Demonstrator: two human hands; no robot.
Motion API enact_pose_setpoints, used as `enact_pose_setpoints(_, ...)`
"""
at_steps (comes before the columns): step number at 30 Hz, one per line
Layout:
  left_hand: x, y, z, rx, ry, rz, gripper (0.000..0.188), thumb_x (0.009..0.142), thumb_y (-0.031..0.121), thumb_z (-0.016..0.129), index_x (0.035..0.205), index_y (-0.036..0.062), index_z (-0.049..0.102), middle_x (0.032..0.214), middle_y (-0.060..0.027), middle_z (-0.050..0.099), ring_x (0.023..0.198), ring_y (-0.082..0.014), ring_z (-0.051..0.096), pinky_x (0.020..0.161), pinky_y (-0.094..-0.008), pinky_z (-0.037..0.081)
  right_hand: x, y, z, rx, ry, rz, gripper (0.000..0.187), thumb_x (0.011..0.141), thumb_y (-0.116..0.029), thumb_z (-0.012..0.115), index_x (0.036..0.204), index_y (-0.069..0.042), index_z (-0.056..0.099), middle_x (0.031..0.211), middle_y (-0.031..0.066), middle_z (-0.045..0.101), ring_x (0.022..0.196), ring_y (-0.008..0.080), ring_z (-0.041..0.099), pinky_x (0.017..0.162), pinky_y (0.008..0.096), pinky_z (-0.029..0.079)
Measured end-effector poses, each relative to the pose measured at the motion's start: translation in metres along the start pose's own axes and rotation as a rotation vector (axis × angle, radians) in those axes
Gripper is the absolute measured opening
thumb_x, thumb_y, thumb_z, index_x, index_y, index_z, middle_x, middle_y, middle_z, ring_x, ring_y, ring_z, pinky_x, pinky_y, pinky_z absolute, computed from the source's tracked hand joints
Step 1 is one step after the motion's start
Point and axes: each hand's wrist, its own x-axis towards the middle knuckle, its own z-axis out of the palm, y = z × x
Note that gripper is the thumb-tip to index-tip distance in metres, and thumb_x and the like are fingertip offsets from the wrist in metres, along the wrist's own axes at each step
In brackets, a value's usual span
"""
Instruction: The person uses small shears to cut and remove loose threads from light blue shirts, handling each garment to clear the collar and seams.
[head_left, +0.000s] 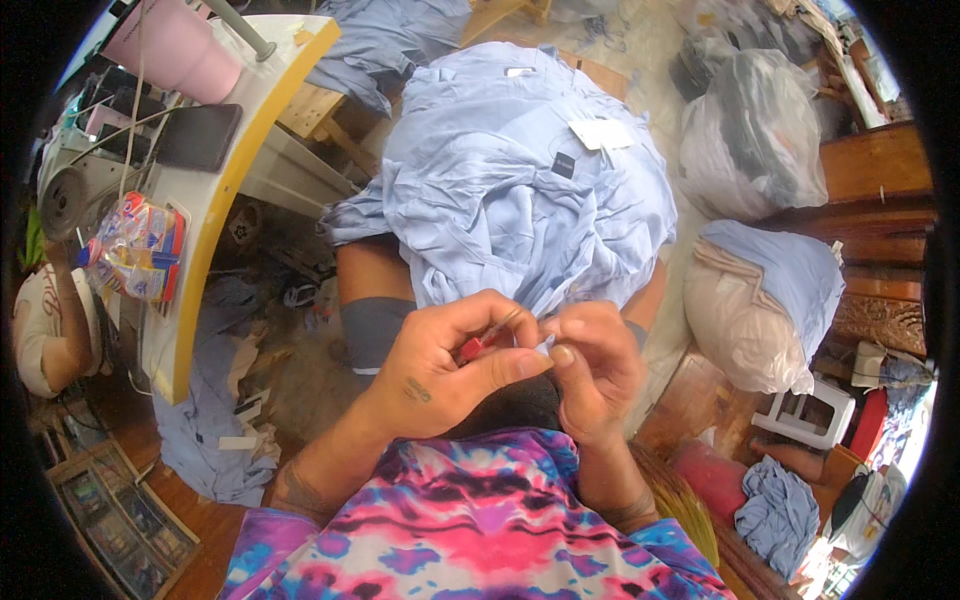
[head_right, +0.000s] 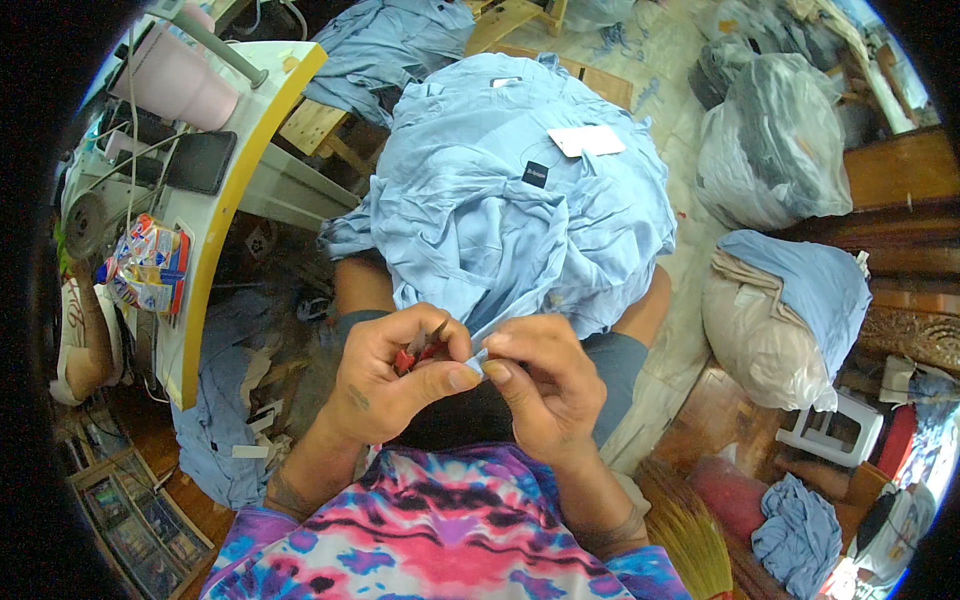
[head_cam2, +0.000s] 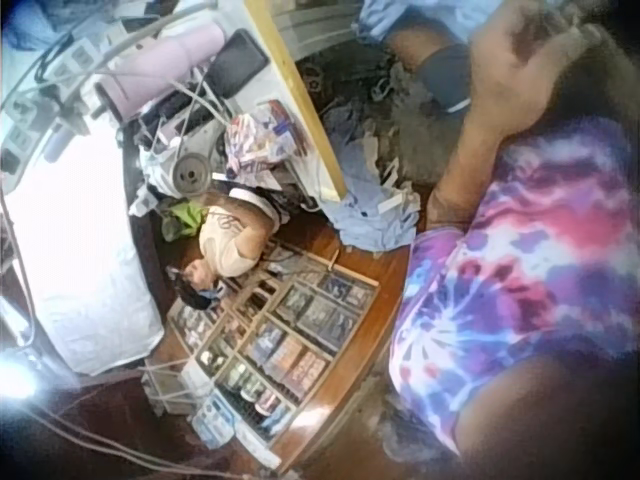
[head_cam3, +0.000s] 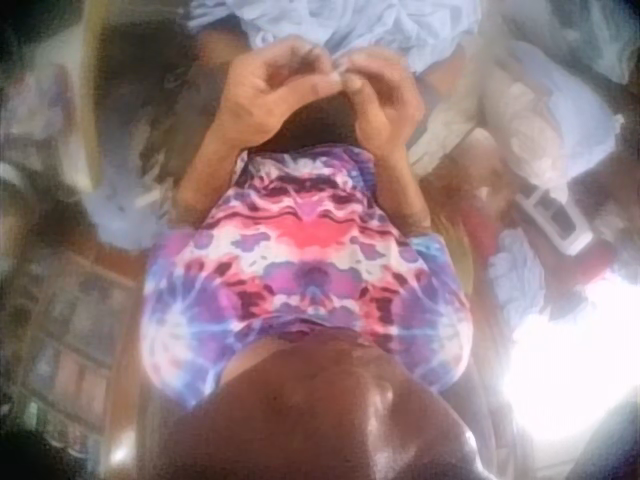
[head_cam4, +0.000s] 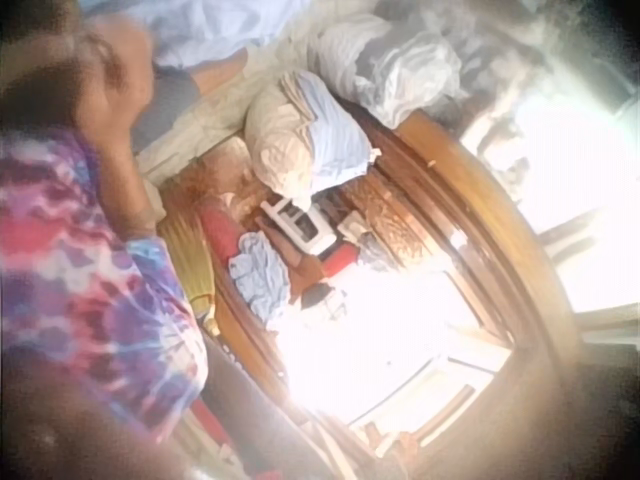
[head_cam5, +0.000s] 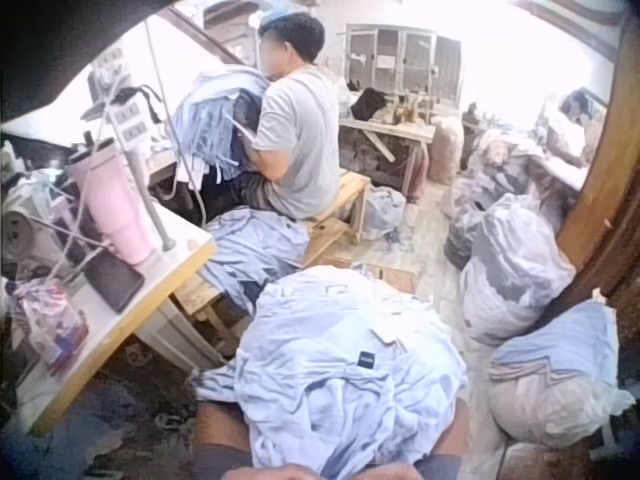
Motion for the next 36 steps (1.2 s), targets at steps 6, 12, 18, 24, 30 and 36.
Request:
enact_pose_setpoints(6,0.003,0.008,-0.001,-0.143,-0.082,-0.092,0.020,0.097,0.019,0.075,0.101,0.0013,0.065,0.079,0.0047,0.058,0.063,0.0002,0.043,0.055,-0.0184,0.033,0.023,-0.023,-0.026,-0.409,-0.273,-0.159,0.021,0.081,0.005,0.079,0.100,-0.002,0.075,0.093,0.0111,0.074,0.083,0.0230,0.072,0.071,0.0312,0.057)
enact_pose_setpoints(12,0.004,0.009,-0.006,-0.307,-0.154,-0.200,0.022,0.098,0.020,0.073,0.103,0.0005,0.064,0.081,0.0016,0.059,0.059,0.0003,0.043,0.050,-0.0183,0.031,0.036,-0.032,-0.033,-0.437,-0.395,-0.162,0.022,0.079,0.004,0.080,0.099,-0.002,0.075,0.091,0.0103,0.074,0.081,0.0226,0.073,0.070,0.0311,0.057)
enact_pose_setpoints(18,-0.003,-0.007,0.003,0.013,0.014,0.101,0.018,0.098,0.017,0.073,0.105,0.0010,0.068,0.087,0.0026,0.062,0.073,-0.0037,0.050,0.064,-0.0204,0.040,0.030,-0.051,-0.018,-0.526,-0.229,-0.094,0.020,0.080,0.005,0.077,0.100,0.000,0.075,0.089,0.0121,0.075,0.078,0.0217,0.073,0.070,0.0293,0.056)
enact_pose_setpoints(24,0.000,-0.015,0.010,0.252,0.035,0.307,0.014,0.096,0.012,0.073,0.105,0.0028,0.069,0.083,-0.0038,0.063,0.067,-0.0086,0.050,0.060,-0.0247,0.039,0.013,-0.051,-0.011,-0.493,-0.081,0.044,0.014,0.085,0.004,0.075,0.098,0.002,0.076,0.086,0.0126,0.076,0.074,0.0165,0.072,0.069,0.0265,0.055)
enact_pose_setpoints(30,0.003,-0.018,0.013,0.378,0.032,0.426,0.015,0.094,0.006,0.073,0.108,0.0039,0.068,0.079,-0.0043,0.060,0.062,-0.0112,0.049,0.056,-0.0266,0.038,0.009,-0.049,-0.016,-0.426,-0.031,0.179,0.012,0.086,0.002,0.075,0.097,0.002,0.076,0.084,0.0094,0.076,0.074,0.0108,0.072,0.067,0.0242,0.055)
enact_pose_setpoints(36,0.004,-0.018,0.010,0.364,0.019,0.416,0.015,0.096,0.007,0.072,0.109,0.0032,0.067,0.078,-0.0035,0.061,0.062,-0.0109,0.051,0.055,-0.0275,0.040,0.007,-0.046,-0.009,-0.471,0.012,0.181,0.012,0.085,0.002,0.076,0.097,0.002,0.075,0.083,0.0081,0.076,0.076,0.0111,0.074,0.070,0.0233,0.058)
